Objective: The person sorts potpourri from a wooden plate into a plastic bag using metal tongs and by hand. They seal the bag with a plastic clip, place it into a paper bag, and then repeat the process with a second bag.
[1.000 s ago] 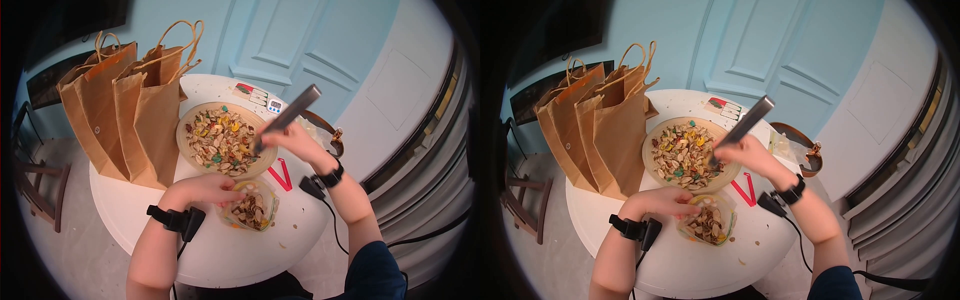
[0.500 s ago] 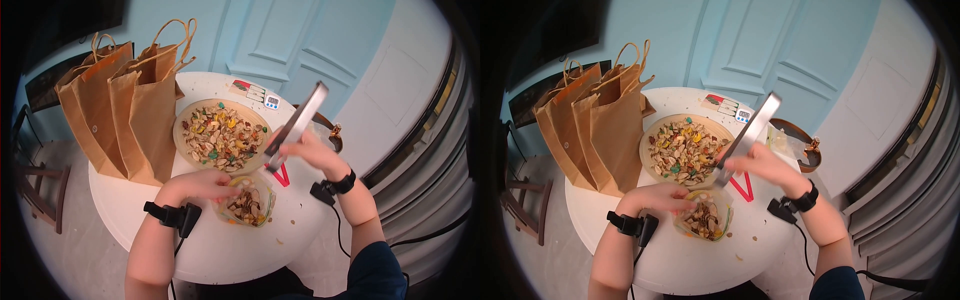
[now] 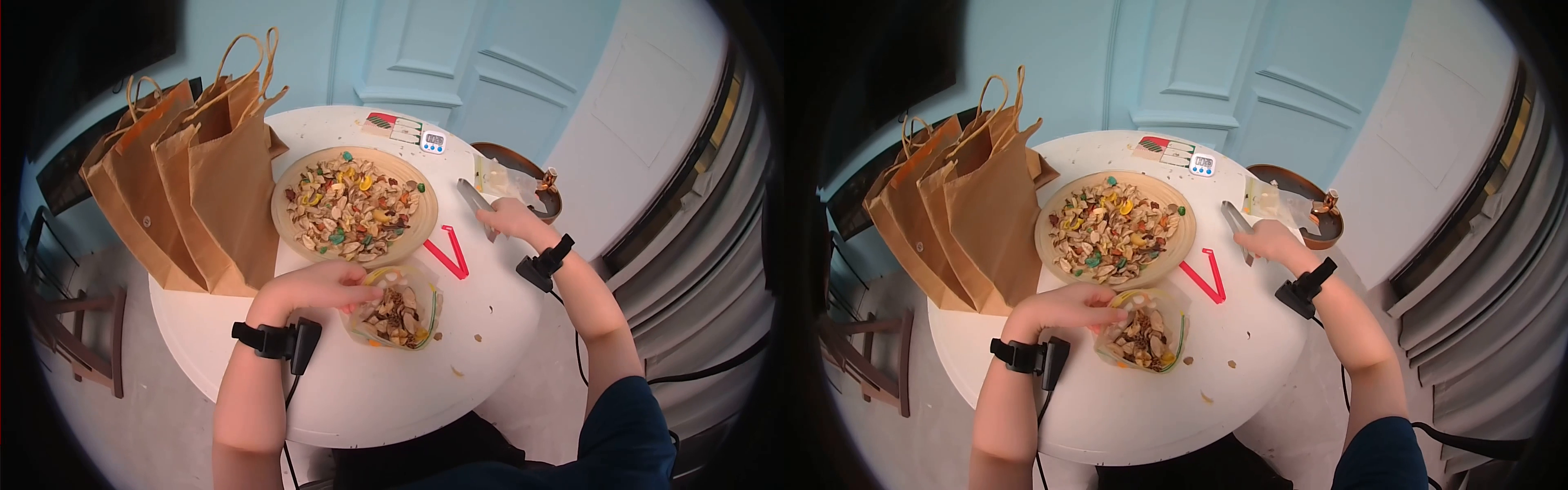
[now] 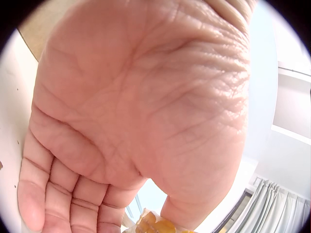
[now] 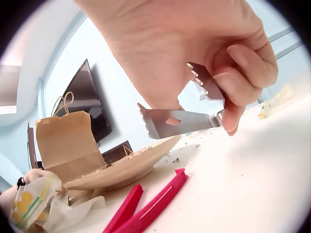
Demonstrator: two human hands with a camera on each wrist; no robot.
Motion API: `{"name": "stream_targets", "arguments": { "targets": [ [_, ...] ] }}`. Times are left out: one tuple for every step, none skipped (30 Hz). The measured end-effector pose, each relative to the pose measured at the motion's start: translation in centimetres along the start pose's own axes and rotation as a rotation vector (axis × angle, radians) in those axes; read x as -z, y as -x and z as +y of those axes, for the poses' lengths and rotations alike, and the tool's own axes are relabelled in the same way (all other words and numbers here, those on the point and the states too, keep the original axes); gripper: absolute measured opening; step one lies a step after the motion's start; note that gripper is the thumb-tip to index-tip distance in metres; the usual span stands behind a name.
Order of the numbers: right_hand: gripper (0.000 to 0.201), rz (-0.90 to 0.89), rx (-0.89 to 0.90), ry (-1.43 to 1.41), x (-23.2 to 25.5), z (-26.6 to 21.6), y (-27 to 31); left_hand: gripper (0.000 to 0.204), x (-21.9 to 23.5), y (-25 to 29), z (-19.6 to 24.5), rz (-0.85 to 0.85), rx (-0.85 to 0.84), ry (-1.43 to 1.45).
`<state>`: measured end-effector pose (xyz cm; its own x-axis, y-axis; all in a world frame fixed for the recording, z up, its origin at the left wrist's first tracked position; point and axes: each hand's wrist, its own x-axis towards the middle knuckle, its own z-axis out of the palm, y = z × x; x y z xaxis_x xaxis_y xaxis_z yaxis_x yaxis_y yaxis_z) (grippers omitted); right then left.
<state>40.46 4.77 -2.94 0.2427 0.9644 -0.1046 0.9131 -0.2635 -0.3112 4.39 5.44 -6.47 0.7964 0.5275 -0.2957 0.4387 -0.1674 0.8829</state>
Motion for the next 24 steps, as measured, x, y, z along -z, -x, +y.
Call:
{"name": "stream_targets", "arguments": {
  "targets": [
    [0.053, 0.006, 0.0, -0.01, -0.2, 0.2, 0.3, 0.04, 0.0, 0.1, 0.2, 0.0, 0.002, -0.012],
    [0.053, -0.005, -0.008, 0.036, -0.4, 0.1, 0.6, 0.038, 0.0, 0.2, 0.4, 0.004, 0.02, -0.041],
    [0.054, -0.016, -0.017, 0.08, -0.5, 0.1, 1.0, 0.036, 0.0, 0.3, 0.7, 0.007, 0.039, -0.073],
    [0.054, -0.008, -0.018, 0.066, -0.6, 0.2, 1.2, 0.036, -0.1, 0.4, 0.8, 0.005, 0.043, -0.088],
    [0.055, -0.032, -0.026, 0.1, -0.7, 0.1, 1.4, 0.035, -0.1, 0.5, 0.8, -0.008, 0.021, -0.071],
    [0.055, -0.051, -0.03, 0.13, -0.8, 0.0, 1.4, 0.034, -0.1, 0.7, 0.9, -0.02, 0.001, -0.061],
    [0.055, -0.031, -0.025, 0.101, -0.9, 0.0, 1.4, 0.034, 0.1, 0.9, 1.2, -0.015, 0.007, -0.096],
    [0.055, -0.041, -0.016, 0.151, -1.1, 0.1, 1.3, 0.033, 0.1, 1.0, 1.4, -0.022, -0.008, -0.091],
    [0.054, -0.053, -0.01, 0.204, -1.2, 0.3, 1.2, 0.031, 0.1, 1.1, 1.9, -0.03, -0.025, -0.083],
    [0.054, -0.037, -0.012, 0.185, -1.1, 0.5, 1.2, 0.026, 0.1, 1.1, 2.6, 0.001, -0.028, -0.168],
    [0.054, -0.049, -0.013, 0.193, -1.1, 0.5, 1.2, 0.026, 0.0, 1.3, 3.5, 0.0, -0.024, -0.188],
    [0.055, -0.064, -0.014, 0.2, -1.2, 0.6, 1.3, 0.024, -0.3, 1.8, 4.6, 0.092, -0.064, -0.221],
    [0.055, -0.058, -0.009, 0.184, -1.2, 0.6, 1.6, 0.024, -0.6, 2.5, 5.7, 0.186, -0.103, -0.252],
    [0.054, -0.066, -0.015, 0.196, -1.2, 0.4, 1.8, 0.024, -0.8, 3.4, 6.8, 0.191, -0.095, -0.267],
    [0.054, -0.073, -0.02, 0.209, -1.1, 0.2, 2.1, 0.027, -1.2, 4.4, 7.9, 0.227, -0.183, -0.246],
    [0.054, -0.063, -0.008, 0.193, -1.3, 0.2, 2.1, 0.032, -1.4, 4.9, 8.6, 0.264, -0.273, -0.229],
    [0.053, -0.052, -0.006, 0.21, -1.6, 0.3, 2.1, 0.032, -1.6, 5.6, 8.8, 0.268, -0.269, -0.246],
    [0.052, -0.04, -0.005, 0.226, -1.9, 0.5, 2.0, 0.032, -2.0, 6.5, 8.3, 0.231, -0.377, -0.441],
    [0.052, -0.033, 0.002, 0.212, -2.3, 0.7, 1.8, 0.034, -2.6, 7.3, 8.3, 0.188, -0.482, -0.633],
    [0.051, -0.01, 0.017, 0.249, -2.7, 0.9, 1.6, 0.037, -3.7, 8.4, 8.8, 0.123, -0.343, -0.63],
    [0.051, 0.011, 0.033, 0.289, -3.0, 1.0, 1.4, 0.037, -4.6, 8.8, 8.4, 0.128, -0.334, -0.639],
    [0.051, 0.012, 0.042, 0.283, -3.0, 1.0, 1.3, 0.037, -5.5, 9.1, 7.6, 0.175, -0.331, -0.702],
    [0.052, 0.033, 0.054, 0.291, -3.2, 1.0, 1.4, 0.038, -6.4, 9.4, 6.8, 0.219, -0.326, -0.763],
    [0.052, 0.051, 0.064, 0.298, -3.4, 1.0, 1.6, 0.038, -7.2, 9.4, 6.3, 0.298, -0.296, -0.815]
  ]
}}
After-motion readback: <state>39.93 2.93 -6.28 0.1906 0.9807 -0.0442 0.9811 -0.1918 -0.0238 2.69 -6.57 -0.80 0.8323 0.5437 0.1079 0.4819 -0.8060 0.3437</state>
